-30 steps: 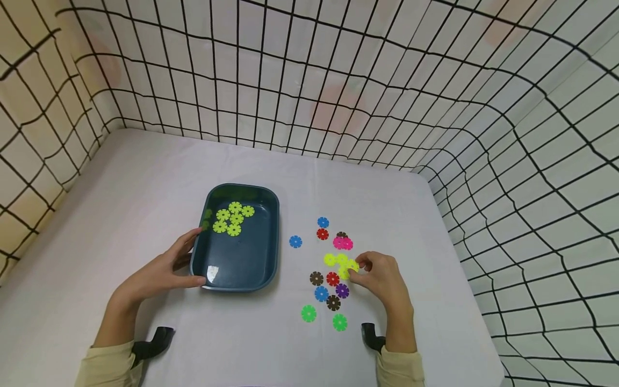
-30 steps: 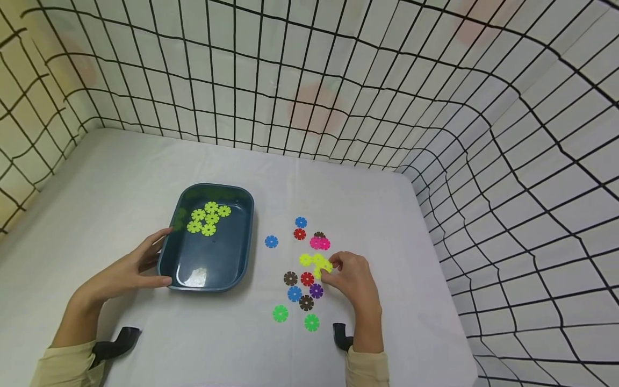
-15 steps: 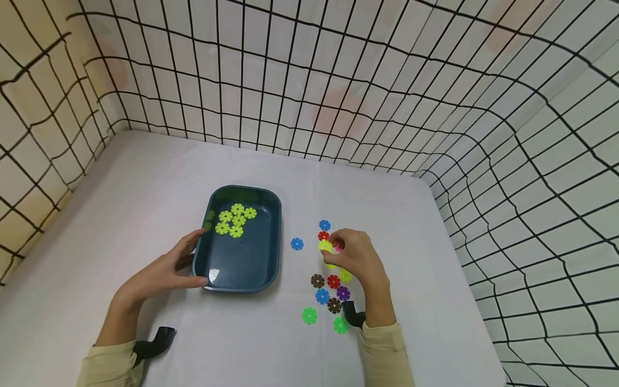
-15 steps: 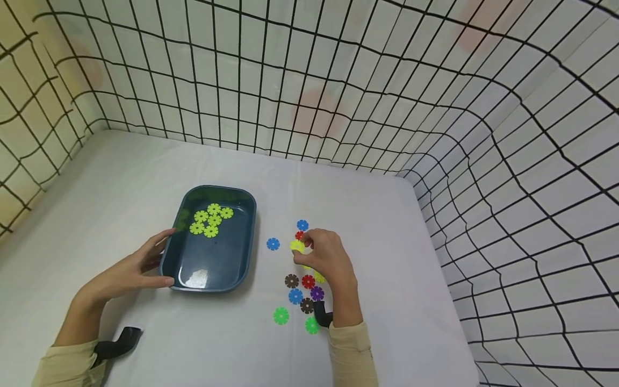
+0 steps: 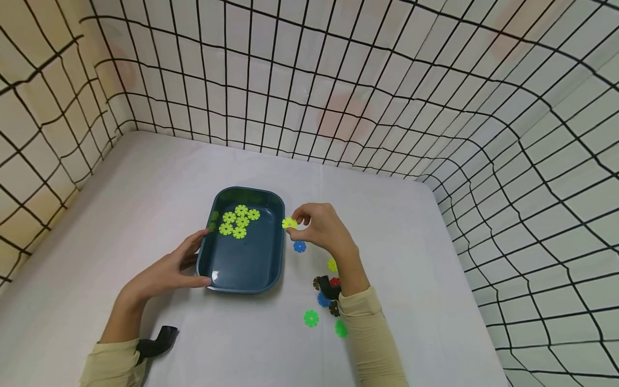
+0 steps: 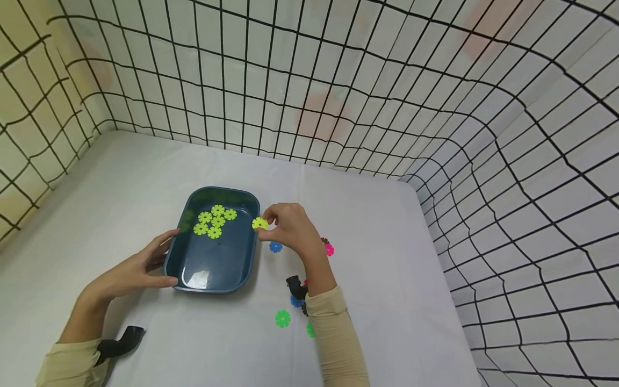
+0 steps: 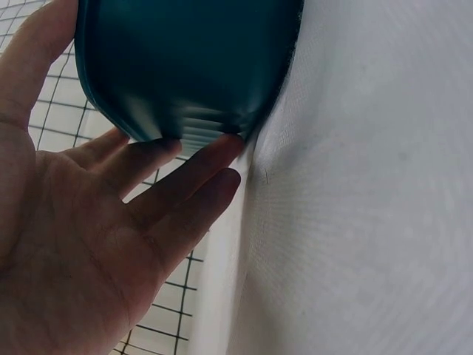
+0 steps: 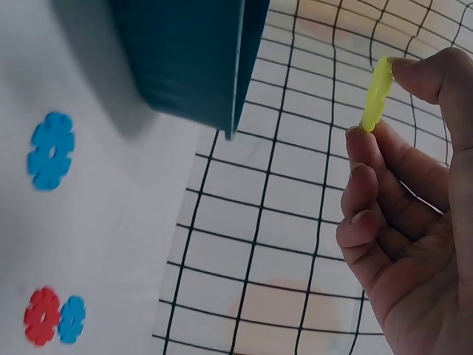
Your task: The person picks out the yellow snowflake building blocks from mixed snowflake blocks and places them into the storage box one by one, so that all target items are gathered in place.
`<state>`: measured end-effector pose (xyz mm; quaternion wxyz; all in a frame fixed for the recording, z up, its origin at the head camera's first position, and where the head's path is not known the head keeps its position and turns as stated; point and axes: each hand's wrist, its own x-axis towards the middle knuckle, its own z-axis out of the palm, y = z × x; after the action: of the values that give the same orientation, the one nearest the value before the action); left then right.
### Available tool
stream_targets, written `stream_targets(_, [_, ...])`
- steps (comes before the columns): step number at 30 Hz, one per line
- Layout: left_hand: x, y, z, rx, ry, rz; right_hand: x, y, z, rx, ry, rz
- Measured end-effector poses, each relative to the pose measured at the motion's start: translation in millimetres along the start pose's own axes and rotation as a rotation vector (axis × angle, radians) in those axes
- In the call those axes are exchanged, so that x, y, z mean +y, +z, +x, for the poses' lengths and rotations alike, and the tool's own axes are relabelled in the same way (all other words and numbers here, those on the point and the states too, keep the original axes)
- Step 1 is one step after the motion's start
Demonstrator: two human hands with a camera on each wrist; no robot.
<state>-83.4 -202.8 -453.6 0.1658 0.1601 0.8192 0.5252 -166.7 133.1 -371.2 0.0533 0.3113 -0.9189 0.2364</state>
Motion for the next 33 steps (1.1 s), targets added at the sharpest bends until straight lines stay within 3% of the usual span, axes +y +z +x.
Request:
stream_targets(8, [-2.5, 0.3, -0.5, 0.004, 0.006, 0.002, -14, 6, 42.7, -0.113, 0.043, 0.006])
stream_targets(19, [-3.6, -1.9, -0.2, -0.001, 0.016, 0.006, -33, 24, 79.1, -0.171, 0.088, 0.067])
stream_targets(23, [-3.0, -2.1, 0.2, -0.007, 0.016, 0.002, -37, 34, 90.4, -0.223, 0.146, 0.020])
stream_targets(33, [-0.1, -1.2, -0.5, -0.009, 0.005, -0.003, -41, 54, 111.8, -0.412, 0.279, -0.235])
